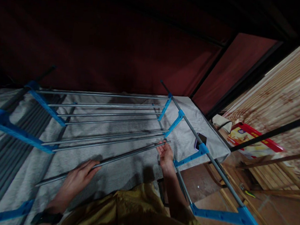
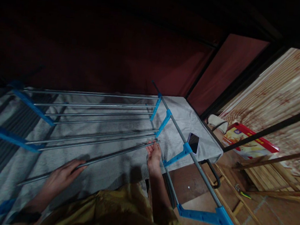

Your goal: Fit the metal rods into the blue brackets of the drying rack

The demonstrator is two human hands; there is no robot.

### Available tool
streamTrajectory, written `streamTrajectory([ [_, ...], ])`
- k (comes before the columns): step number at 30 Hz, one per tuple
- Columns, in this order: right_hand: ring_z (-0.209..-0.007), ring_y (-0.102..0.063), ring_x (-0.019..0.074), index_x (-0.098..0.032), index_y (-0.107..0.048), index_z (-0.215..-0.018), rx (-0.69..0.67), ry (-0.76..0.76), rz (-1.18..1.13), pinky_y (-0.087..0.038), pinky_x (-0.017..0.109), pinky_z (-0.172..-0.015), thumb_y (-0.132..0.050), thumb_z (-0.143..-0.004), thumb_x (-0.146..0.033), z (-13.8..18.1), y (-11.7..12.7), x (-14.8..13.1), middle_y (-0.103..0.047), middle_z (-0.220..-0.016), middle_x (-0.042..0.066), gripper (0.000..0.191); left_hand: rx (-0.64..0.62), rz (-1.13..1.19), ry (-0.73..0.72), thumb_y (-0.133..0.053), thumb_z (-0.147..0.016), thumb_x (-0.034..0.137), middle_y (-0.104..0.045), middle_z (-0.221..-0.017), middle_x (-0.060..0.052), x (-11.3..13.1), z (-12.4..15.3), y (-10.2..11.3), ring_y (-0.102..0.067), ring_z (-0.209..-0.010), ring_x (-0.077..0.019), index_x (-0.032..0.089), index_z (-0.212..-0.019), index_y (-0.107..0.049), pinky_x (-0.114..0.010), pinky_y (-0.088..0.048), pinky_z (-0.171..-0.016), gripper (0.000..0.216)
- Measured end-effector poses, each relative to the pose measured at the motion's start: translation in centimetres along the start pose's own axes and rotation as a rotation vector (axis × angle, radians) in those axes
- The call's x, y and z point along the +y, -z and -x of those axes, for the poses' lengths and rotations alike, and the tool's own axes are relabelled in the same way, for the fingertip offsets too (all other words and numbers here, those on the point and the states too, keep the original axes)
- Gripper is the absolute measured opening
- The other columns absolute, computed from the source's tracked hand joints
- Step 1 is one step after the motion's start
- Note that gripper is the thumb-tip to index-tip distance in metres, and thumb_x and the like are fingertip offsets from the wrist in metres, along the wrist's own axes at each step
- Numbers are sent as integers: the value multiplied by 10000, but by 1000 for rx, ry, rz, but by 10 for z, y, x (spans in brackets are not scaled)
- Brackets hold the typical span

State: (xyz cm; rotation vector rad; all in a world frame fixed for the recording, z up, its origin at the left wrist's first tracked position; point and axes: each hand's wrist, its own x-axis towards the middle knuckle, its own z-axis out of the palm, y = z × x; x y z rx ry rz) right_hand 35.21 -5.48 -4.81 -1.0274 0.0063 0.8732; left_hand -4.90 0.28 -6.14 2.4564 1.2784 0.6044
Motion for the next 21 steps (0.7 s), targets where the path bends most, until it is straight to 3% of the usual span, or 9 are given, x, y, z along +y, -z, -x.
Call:
streamTrajectory([
  [9,-763,-761,140,-256,-662,-931,-15,37,24,-611,250,-736,-743,-851,-326,-6,3,3,-785,-842,-14,134,-26,-11,79,-476,-972,553,-825,-1115,-50,7,-4,3,-789,-1018,-243,262,-1124,-747,-322,-626,-888,426],
  [21,-856,-771,156,-273,-662,-919,-43,2,49,-640,283,-789,-780,-828,-361,0,2,13,-785,-873,-13,174,-104,-6,43,-441,-1007,501,-812,-1119,-66,11,-11,-3,-780,-1003,-249,264,-1112,-763,-352,-631,-896,414],
])
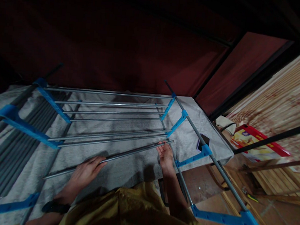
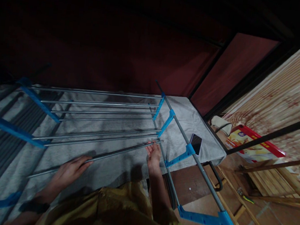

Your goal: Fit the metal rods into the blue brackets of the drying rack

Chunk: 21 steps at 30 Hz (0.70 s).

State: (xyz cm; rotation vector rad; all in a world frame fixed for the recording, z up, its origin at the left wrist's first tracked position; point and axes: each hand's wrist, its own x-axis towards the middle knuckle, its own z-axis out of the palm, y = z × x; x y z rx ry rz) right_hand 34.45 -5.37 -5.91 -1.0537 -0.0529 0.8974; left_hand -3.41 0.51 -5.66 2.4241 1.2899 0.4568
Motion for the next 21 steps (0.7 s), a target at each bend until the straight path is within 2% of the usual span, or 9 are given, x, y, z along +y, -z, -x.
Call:
streamTrajectory([
  [4,-822,-767,153,-261,-646,-888,-2,-25,13,-632,265,-750,-801,-813,-363,7,-5,4,-777,-847,-13,200,-47,-13,26,-430,-1016,509,-804,-1178,-74,7,-3,-2,-774,-1064,-272,257,-1157,-756,-384,-624,-917,435],
  [7,-809,-765,156,-256,-646,-901,-12,-40,23,-632,263,-740,-800,-811,-353,13,-8,8,-775,-846,-8,203,-27,-8,11,-479,-1004,498,-798,-1214,-75,12,-4,-3,-767,-1102,-273,261,-1193,-746,-372,-618,-919,404],
  [12,-814,-762,155,-258,-611,-878,-57,-86,39,-634,262,-743,-789,-817,-353,20,-8,16,-773,-874,-3,211,-4,7,-17,-475,-1011,396,-806,-1161,-60,20,-6,-6,-774,-1033,-251,278,-1184,-750,-349,-619,-863,346],
  [21,-823,-755,165,-245,-645,-904,-97,-118,60,-639,289,-768,-826,-774,-332,28,-5,29,-778,-875,4,240,-12,-13,-58,-489,-1025,261,-784,-1120,-91,40,-11,-7,-737,-1022,-248,242,-1182,-745,-368,-580,-922,300],
])
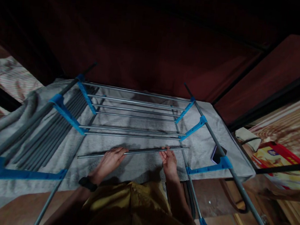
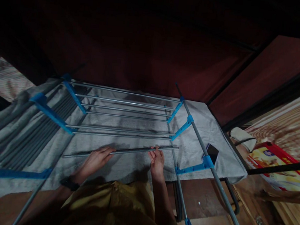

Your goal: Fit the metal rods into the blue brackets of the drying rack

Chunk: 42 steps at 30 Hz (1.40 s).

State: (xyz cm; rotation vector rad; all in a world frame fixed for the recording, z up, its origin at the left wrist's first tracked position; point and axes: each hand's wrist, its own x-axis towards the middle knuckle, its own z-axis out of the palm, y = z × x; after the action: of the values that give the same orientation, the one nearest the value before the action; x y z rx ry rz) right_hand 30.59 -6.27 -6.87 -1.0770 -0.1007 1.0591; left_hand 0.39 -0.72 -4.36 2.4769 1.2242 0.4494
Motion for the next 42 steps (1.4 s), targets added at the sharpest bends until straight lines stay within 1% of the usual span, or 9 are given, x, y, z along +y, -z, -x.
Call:
streamTrajectory([
  [8,-924,-752,197,-256,-660,-850,-47,-10,80,-630,360,-887,-782,-785,-350,6,2,12,-771,-919,28,167,1,-71,17,-474,-1041,199,-758,-1138,-102,16,-2,-2,-692,-1045,-251,219,-1210,-721,-390,-523,-971,301],
  [16,-944,-731,222,-247,-644,-810,-48,20,108,-607,452,-982,-849,-719,-369,-2,10,10,-751,-893,19,256,24,-134,108,-464,-1034,180,-755,-1102,-88,10,5,2,-677,-1024,-247,226,-1189,-728,-394,-465,-978,309],
  [22,-945,-724,194,-246,-651,-838,-72,48,111,-598,427,-1004,-834,-762,-367,-9,22,4,-744,-914,9,232,159,-137,235,-470,-1004,183,-757,-1046,-119,-14,20,19,-655,-1047,-303,216,-1104,-751,-484,-411,-1050,299],
  [26,-929,-727,163,-230,-654,-834,-49,23,33,-607,365,-989,-880,-687,-295,-9,25,0,-736,-925,-12,277,363,-34,391,-570,-931,185,-749,-1042,-111,-31,30,27,-638,-1114,-322,240,-1002,-758,-530,-348,-1143,208],
  [30,-888,-731,157,-240,-665,-828,-15,-8,22,-629,344,-962,-891,-683,-295,-9,23,-2,-732,-895,-21,275,703,346,590,-686,-768,98,-707,-1152,-101,-41,27,30,-622,-1198,-313,233,-960,-746,-479,-401,-1138,242],
  [33,-924,-740,193,-280,-687,-858,-28,-18,32,-651,372,-949,-882,-716,-310,-9,21,-2,-755,-913,-4,244,926,845,741,-732,-677,46,-684,-968,-39,-41,19,31,-682,-1005,-235,213,-968,-706,-375,-514,-991,337],
  [35,-942,-750,214,-295,-697,-868,-30,-11,41,-662,393,-934,-855,-746,-304,-8,20,-2,-769,-930,8,200,945,1070,796,-746,-686,60,-638,-787,18,-38,16,32,-685,-801,-184,200,-992,-671,-334,-558,-861,345],
  [37,-939,-758,212,-297,-705,-871,-39,-6,51,-669,383,-914,-820,-776,-291,-8,21,-2,-775,-943,16,149,920,1268,829,-744,-710,68,-646,-733,24,-33,15,34,-690,-721,-162,185,-983,-650,-311,-580,-792,311],
  [42,-928,-759,179,-291,-716,-884,-88,-15,54,-666,323,-899,-802,-787,-278,-7,20,-1,-778,-958,18,130,868,1785,882,-669,-774,0,-775,-937,-82,-22,16,43,-764,-841,-163,150,-941,-666,-261,-621,-774,225],
])
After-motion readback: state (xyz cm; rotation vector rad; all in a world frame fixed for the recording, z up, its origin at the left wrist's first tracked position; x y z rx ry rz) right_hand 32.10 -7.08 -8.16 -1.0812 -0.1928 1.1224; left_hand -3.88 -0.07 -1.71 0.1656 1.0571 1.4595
